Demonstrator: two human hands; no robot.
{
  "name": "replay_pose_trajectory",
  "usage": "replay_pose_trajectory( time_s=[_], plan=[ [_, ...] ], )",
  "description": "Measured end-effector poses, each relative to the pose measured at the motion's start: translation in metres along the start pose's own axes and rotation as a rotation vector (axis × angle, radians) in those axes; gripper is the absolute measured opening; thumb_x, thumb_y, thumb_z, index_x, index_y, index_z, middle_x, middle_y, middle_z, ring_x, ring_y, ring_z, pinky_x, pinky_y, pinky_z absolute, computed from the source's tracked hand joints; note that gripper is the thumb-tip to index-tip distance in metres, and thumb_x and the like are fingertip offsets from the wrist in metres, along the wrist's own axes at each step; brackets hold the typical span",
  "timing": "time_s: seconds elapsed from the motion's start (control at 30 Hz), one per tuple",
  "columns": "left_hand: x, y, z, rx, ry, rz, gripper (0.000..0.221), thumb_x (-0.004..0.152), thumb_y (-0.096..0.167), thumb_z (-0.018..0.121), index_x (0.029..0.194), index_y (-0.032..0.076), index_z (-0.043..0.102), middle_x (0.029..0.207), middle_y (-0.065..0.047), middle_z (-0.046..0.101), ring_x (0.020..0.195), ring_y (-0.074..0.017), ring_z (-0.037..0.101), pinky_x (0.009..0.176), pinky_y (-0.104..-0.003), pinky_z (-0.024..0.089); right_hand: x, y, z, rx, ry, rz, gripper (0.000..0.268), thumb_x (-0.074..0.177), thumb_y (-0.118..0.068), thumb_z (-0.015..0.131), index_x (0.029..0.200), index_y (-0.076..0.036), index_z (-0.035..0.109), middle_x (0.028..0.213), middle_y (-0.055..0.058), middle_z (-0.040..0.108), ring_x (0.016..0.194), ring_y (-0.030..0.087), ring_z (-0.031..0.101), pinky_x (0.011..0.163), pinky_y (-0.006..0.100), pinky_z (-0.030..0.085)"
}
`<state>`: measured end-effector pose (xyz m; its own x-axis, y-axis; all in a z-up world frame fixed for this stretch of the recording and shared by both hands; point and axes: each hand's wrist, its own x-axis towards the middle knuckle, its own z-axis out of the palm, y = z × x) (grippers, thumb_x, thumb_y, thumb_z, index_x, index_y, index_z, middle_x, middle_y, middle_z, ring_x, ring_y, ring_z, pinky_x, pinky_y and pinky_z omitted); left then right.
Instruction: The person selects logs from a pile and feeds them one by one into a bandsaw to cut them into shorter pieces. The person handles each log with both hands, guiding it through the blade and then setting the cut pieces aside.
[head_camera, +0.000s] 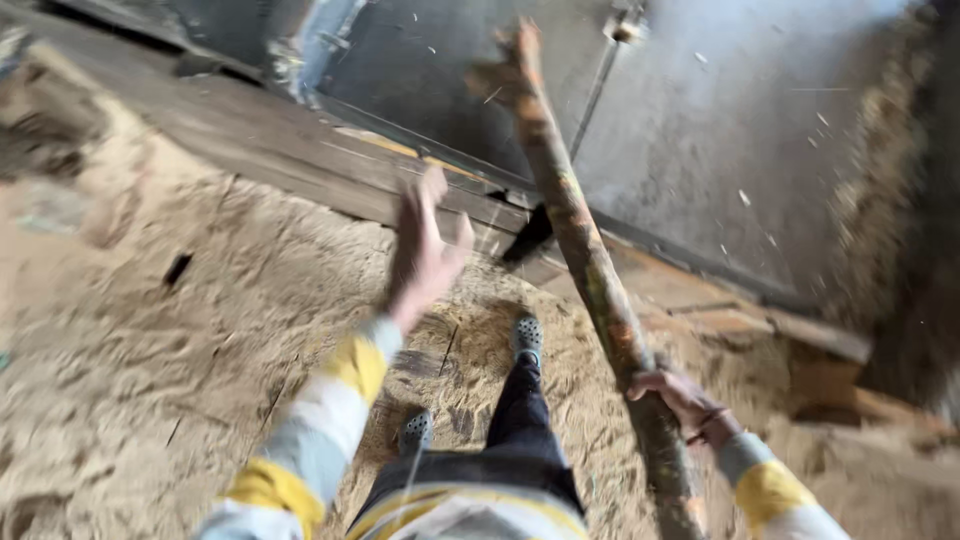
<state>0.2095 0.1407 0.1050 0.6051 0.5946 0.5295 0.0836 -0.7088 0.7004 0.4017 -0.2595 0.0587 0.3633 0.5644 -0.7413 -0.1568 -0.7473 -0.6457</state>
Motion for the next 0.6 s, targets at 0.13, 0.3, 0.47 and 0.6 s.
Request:
replay_pose_trajectory(
  time_s=[0.13, 0.3, 0.47, 0.6],
  plan=[
    [-0.165, 0.024, 0.032, -0.282, -0.57, -0.352, 0.069, 0.091, 0.042, 0.069, 0.14, -0.002, 0.047, 0.134, -0.024, 0.059, 0.126, -0.0356, 0.059, 0.104, -0.048, 0.05, -0.011, 0.061, 0.068, 0.412, 0.013, 0.23, 0.071, 0.063, -0.027, 0.076, 0.128, -0.004, 0.059, 0.098, 0.014, 0.071, 0.082, 0.028, 0.066, 0.078, 0.046, 0.057],
    [-0.333, 0.103, 0.027, -0.924, -1.387, -0.764, 0.062, 0.109, 0.052, 0.06, 0.13, -0.007, 0.063, 0.125, -0.027, 0.064, 0.12, -0.039, 0.062, 0.103, -0.048, 0.049, -0.008, 0.059, 0.102, 0.769, -0.011, 0.315, 0.059, 0.067, -0.027, 0.069, 0.119, 0.002, 0.066, 0.095, 0.016, 0.072, 0.082, 0.03, 0.067, 0.078, 0.044, 0.057],
    [-0.419, 0.146, -0.003, -1.284, -1.199, -1.554, 0.07, 0.077, 0.047, 0.079, 0.136, 0.022, 0.051, 0.117, -0.002, 0.07, 0.104, -0.0181, 0.071, 0.093, -0.039, 0.058, 0.014, 0.025, 0.123, 0.755, 0.195, 0.301, 0.054, 0.07, -0.027, 0.064, 0.118, 0.0, 0.065, 0.093, 0.014, 0.073, 0.081, 0.031, 0.068, 0.078, 0.043, 0.055],
    [-0.407, 0.141, -0.032, -1.418, -0.728, -1.528, 0.06, 0.081, 0.041, 0.085, 0.122, 0.005, 0.06, 0.089, -0.012, 0.068, 0.078, -0.0239, 0.07, 0.075, -0.039, 0.06, 0.023, -0.029, 0.152, 0.79, 0.174, -0.047, 0.076, 0.076, -0.035, 0.072, 0.136, 0.005, 0.05, 0.1, 0.017, 0.069, 0.087, 0.031, 0.066, 0.081, 0.048, 0.058]
  ],
)
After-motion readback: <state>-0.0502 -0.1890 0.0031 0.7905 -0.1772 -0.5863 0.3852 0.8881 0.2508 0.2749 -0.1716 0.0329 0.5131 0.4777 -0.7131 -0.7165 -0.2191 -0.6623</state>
